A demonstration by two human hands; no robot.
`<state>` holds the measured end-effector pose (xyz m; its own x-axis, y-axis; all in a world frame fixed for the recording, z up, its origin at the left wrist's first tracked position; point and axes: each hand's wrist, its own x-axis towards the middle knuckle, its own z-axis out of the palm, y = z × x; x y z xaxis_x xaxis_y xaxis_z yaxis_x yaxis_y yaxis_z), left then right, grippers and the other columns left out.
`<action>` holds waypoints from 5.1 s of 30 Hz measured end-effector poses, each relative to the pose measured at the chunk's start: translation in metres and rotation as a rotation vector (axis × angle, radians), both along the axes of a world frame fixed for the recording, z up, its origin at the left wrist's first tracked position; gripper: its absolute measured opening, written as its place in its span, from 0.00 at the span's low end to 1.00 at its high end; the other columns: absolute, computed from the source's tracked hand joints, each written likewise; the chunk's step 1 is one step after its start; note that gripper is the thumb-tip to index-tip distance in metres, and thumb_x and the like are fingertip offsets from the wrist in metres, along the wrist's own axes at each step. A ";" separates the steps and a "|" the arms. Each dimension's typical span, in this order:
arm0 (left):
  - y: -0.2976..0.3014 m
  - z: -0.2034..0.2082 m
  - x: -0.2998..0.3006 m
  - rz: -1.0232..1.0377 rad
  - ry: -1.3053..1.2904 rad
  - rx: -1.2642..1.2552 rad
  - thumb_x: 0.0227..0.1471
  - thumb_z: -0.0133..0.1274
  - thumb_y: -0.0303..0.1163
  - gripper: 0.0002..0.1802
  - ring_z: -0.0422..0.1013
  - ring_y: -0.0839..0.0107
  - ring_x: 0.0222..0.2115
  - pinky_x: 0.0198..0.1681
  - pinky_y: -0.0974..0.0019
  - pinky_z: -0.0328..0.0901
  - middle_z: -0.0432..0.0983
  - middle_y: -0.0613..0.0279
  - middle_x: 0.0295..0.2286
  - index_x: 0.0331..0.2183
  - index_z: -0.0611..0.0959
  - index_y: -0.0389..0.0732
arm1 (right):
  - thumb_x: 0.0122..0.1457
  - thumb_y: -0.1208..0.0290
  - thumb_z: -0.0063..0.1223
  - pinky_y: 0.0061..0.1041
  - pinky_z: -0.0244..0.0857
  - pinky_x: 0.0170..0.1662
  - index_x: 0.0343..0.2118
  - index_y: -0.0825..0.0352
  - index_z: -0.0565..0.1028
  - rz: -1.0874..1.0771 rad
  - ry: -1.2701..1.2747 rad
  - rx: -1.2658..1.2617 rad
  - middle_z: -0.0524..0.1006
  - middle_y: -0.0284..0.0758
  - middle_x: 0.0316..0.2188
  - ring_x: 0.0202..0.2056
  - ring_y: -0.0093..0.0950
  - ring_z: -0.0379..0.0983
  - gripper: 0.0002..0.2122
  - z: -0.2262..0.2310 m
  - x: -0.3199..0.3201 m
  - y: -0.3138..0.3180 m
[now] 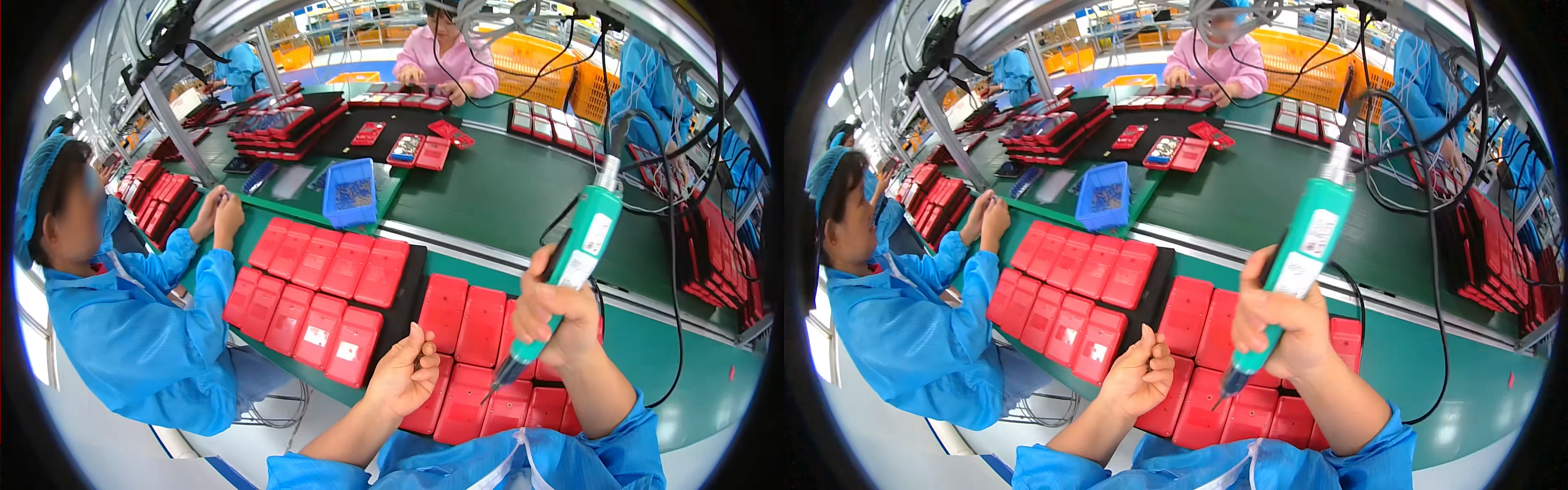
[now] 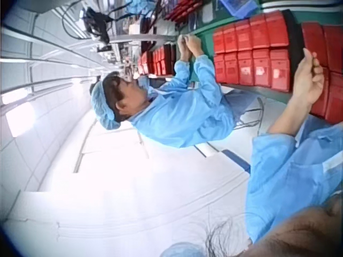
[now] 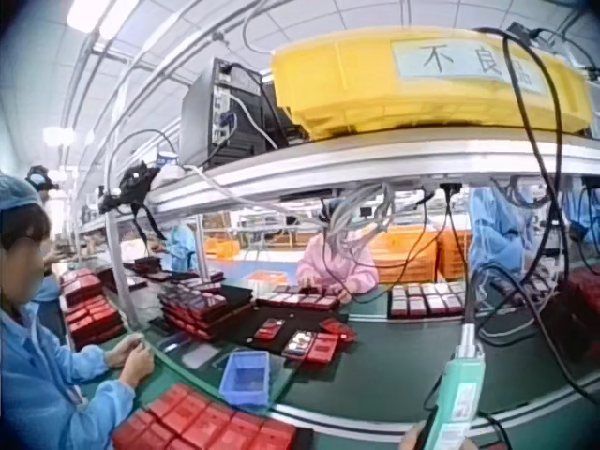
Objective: The person fastens screws into red electronic enclosures using an electric screwdriver on a factory assembly line.
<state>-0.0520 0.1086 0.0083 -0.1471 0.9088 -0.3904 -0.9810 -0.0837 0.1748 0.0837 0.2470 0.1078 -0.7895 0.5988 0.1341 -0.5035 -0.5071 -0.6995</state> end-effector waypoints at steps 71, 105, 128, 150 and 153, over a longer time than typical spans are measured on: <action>0.046 -0.002 0.001 -0.194 -0.008 0.085 0.52 0.40 0.38 0.14 0.58 0.79 0.14 0.13 0.81 0.51 0.67 0.61 0.18 0.25 0.72 0.38 | 0.46 0.76 0.54 0.12 0.57 0.09 0.28 0.64 0.59 -0.513 0.413 0.601 0.65 0.30 0.11 0.07 0.17 0.60 0.13 0.008 -0.022 -0.004; 0.043 -0.004 0.004 -0.140 -0.027 0.069 0.51 0.43 0.38 0.13 0.55 0.83 0.13 0.14 0.83 0.50 0.65 0.63 0.16 0.26 0.72 0.37 | 0.47 0.75 0.53 0.17 0.63 0.12 0.29 0.65 0.59 -0.380 0.404 0.818 0.69 0.32 0.12 0.10 0.21 0.66 0.12 -0.006 -0.025 0.000; -0.025 -0.014 -0.022 0.216 0.143 0.048 0.54 0.38 0.35 0.13 0.58 0.78 0.14 0.14 0.82 0.51 0.71 0.51 0.26 0.34 0.70 0.36 | 0.46 0.72 0.53 0.23 0.56 0.16 0.30 0.62 0.60 -0.133 -0.032 0.788 0.65 0.31 0.13 0.12 0.23 0.61 0.13 -0.031 -0.048 0.003; -0.022 -0.015 -0.020 0.188 0.273 -0.036 0.53 0.39 0.34 0.17 0.53 0.81 0.16 0.18 0.81 0.50 0.62 0.66 0.18 0.40 0.71 0.33 | 0.45 0.69 0.56 0.20 0.54 0.14 0.28 0.62 0.59 -0.178 -0.159 0.733 0.63 0.30 0.12 0.11 0.22 0.59 0.14 -0.028 -0.059 -0.006; -0.024 -0.018 -0.020 0.152 0.329 0.018 0.53 0.40 0.33 0.16 0.53 0.81 0.16 0.17 0.81 0.51 0.65 0.64 0.20 0.41 0.70 0.33 | 0.45 0.68 0.56 0.20 0.53 0.14 0.28 0.62 0.59 -0.161 -0.148 0.721 0.63 0.30 0.12 0.11 0.21 0.58 0.15 -0.030 -0.060 -0.007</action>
